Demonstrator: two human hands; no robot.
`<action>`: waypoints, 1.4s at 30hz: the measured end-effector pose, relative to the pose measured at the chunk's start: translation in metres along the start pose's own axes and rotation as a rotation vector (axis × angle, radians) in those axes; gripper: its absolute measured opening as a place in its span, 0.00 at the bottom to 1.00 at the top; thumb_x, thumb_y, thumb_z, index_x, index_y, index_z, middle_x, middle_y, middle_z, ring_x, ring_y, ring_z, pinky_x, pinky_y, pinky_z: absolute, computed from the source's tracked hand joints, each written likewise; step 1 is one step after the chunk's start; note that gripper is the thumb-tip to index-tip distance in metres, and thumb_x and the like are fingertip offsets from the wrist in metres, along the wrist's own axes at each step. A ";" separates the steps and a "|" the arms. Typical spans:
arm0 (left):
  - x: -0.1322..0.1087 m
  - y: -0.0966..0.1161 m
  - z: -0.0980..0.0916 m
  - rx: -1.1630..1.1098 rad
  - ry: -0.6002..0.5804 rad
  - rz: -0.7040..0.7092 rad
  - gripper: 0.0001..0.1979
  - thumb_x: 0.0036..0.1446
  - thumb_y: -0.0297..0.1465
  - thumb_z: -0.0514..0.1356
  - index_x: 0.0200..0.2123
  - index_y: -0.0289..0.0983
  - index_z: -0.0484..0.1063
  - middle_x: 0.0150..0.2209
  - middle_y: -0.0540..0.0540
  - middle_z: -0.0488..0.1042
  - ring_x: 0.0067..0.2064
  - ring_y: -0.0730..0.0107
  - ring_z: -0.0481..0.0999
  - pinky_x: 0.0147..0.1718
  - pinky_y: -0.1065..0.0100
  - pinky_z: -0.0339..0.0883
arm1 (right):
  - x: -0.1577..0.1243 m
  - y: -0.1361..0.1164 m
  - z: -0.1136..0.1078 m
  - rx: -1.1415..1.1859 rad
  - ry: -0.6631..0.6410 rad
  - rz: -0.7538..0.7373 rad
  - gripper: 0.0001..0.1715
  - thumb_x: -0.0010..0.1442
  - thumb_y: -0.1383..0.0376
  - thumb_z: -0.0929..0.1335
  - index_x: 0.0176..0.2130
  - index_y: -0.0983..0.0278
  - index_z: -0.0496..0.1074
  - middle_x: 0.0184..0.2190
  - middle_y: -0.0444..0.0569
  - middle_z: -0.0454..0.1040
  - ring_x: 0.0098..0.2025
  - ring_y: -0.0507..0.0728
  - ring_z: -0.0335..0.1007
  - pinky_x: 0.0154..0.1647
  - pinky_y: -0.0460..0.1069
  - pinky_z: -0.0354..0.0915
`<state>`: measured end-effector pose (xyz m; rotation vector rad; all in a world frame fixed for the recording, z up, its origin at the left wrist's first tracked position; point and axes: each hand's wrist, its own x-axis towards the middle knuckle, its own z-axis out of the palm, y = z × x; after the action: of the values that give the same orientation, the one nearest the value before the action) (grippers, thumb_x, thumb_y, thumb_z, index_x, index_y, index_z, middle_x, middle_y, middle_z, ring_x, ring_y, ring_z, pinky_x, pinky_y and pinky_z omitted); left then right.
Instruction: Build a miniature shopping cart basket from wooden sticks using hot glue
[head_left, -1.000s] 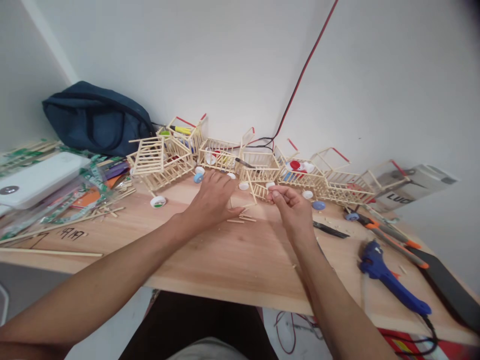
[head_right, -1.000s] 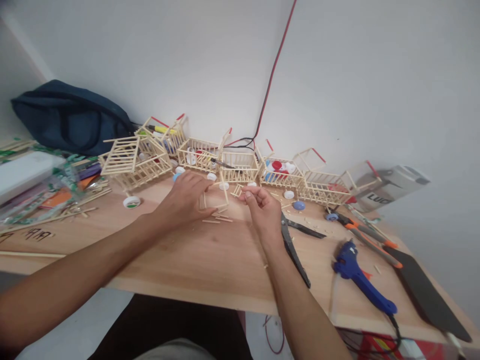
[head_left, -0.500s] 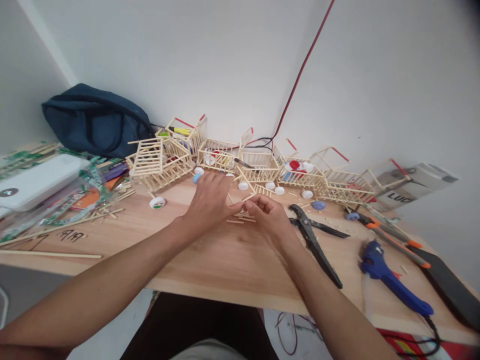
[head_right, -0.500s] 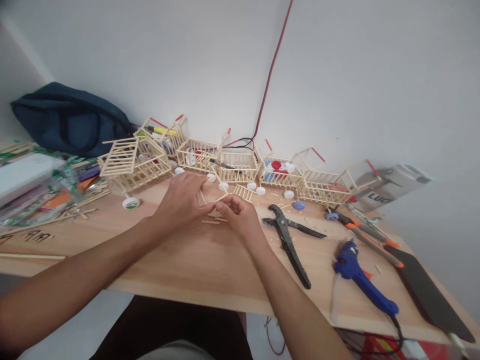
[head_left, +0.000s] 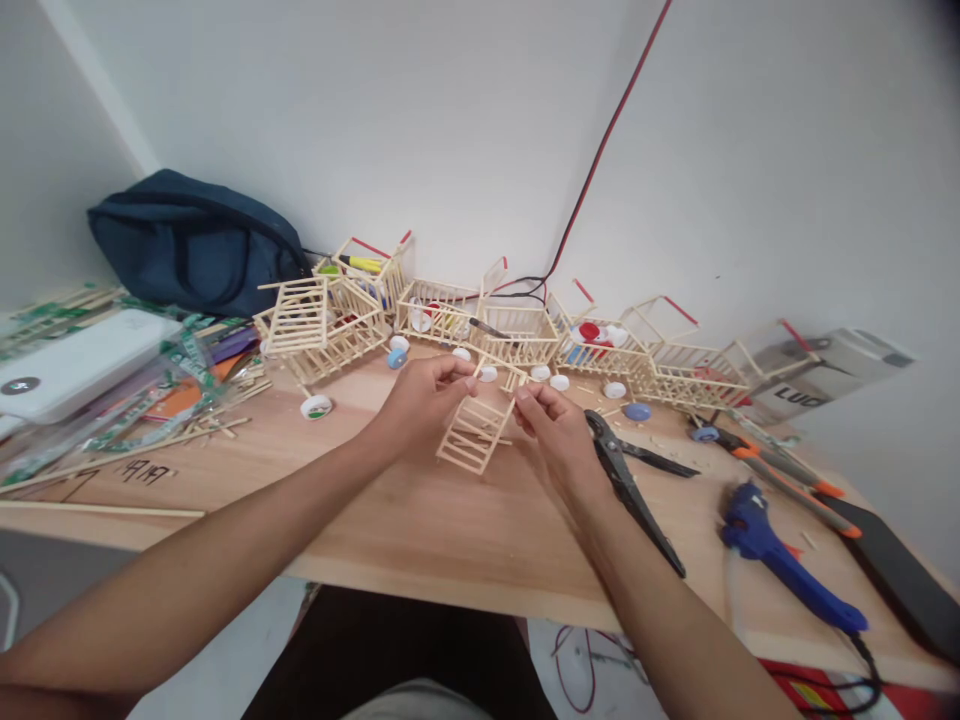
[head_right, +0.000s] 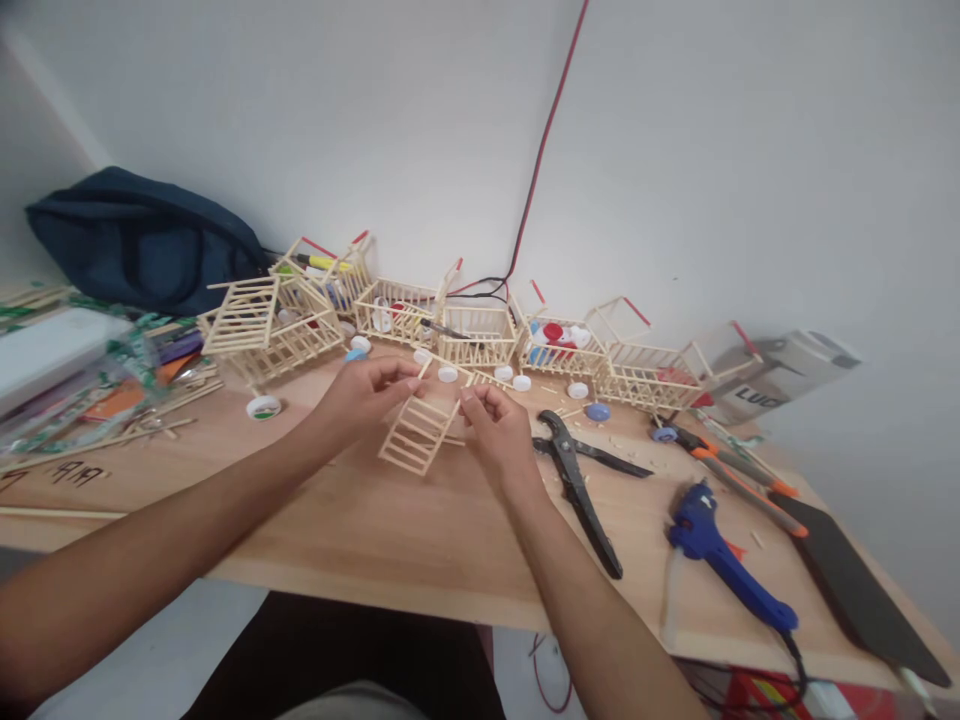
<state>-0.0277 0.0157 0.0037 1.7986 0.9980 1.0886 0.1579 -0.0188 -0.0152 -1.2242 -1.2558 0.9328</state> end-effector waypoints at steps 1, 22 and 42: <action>0.001 -0.001 0.000 -0.102 -0.016 -0.064 0.10 0.55 0.36 0.61 0.34 0.35 0.75 0.32 0.47 0.77 0.34 0.69 0.74 0.37 0.67 0.66 | 0.000 0.000 0.000 -0.003 -0.001 0.007 0.17 0.54 0.52 0.70 0.27 0.62 0.69 0.20 0.39 0.64 0.23 0.49 0.56 0.26 0.46 0.53; 0.007 -0.006 -0.012 -0.715 -0.078 -0.411 0.16 0.40 0.37 0.73 0.28 0.32 0.77 0.29 0.48 0.75 0.32 0.73 0.72 0.39 0.66 0.65 | 0.004 0.009 -0.010 -0.215 -0.264 -0.031 0.21 0.60 0.49 0.64 0.31 0.62 0.75 0.26 0.43 0.73 0.26 0.51 0.63 0.29 0.47 0.59; 0.005 -0.005 -0.011 -0.691 -0.155 -0.362 0.15 0.43 0.38 0.72 0.31 0.33 0.77 0.34 0.45 0.77 0.36 0.72 0.74 0.38 0.68 0.65 | -0.005 -0.007 -0.004 -0.094 -0.114 -0.126 0.19 0.61 0.49 0.64 0.40 0.60 0.70 0.34 0.47 0.73 0.34 0.53 0.66 0.31 0.47 0.61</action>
<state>-0.0370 0.0244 0.0042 1.0745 0.6967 0.8993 0.1599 -0.0250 -0.0090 -1.1634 -1.4645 0.8695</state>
